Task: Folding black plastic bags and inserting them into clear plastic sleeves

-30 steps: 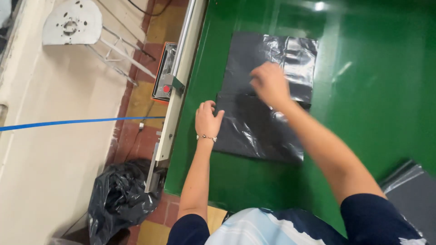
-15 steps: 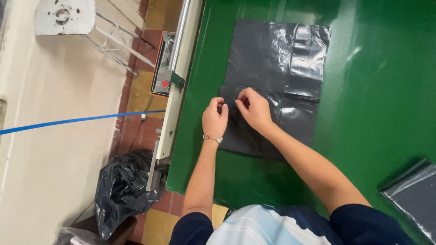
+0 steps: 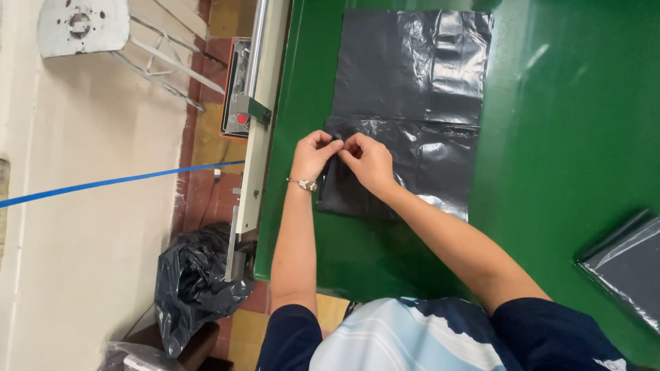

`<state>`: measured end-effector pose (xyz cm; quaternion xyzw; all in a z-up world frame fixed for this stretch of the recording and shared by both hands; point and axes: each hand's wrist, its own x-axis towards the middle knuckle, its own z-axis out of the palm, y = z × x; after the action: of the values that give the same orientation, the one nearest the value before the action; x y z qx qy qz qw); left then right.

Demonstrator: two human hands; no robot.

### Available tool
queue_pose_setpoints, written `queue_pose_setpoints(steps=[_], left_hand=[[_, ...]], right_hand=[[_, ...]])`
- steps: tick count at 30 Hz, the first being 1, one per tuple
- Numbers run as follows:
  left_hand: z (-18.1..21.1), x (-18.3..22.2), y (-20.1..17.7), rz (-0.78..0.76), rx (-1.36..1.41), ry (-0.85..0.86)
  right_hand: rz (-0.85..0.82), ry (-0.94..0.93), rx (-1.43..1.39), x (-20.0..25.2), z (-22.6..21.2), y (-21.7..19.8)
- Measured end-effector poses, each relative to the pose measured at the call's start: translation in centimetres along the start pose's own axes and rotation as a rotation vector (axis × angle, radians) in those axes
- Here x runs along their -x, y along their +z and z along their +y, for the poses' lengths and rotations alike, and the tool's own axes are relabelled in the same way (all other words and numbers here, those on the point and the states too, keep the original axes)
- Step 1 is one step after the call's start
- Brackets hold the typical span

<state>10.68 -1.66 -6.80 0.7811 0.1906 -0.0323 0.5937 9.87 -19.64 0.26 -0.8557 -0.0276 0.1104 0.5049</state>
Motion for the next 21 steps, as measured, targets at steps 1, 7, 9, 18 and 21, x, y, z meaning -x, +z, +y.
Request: queue_pose_setpoints(steps=[1, 7, 9, 18, 21], left_hand=[[-0.2, -0.3, -0.2, -0.053, 0.019, -0.024], [-0.5, -0.9, -0.5, -0.173, 0.043, -0.046], [0.4, -0.6, -0.4, -0.200, 0.031, -0.040], [1.5, -0.2, -1.6, -0.237, 0.020, 0.033], [4.6, 1.8, -1.9, -0.047, -0.305, 0.121]], right_hand=[[0.016, -0.004, 0.003, 0.0, 0.2, 0.1], [0.023, -0.014, -0.017, 0.6, -0.9, -0.3], [0.006, 0.013, -0.050, 0.7, -0.9, -0.3], [0.127, -0.121, -0.272, -0.1, 3.5, 1.6], [0.146, -0.159, -0.330, -0.1, 3.9, 1.7]])
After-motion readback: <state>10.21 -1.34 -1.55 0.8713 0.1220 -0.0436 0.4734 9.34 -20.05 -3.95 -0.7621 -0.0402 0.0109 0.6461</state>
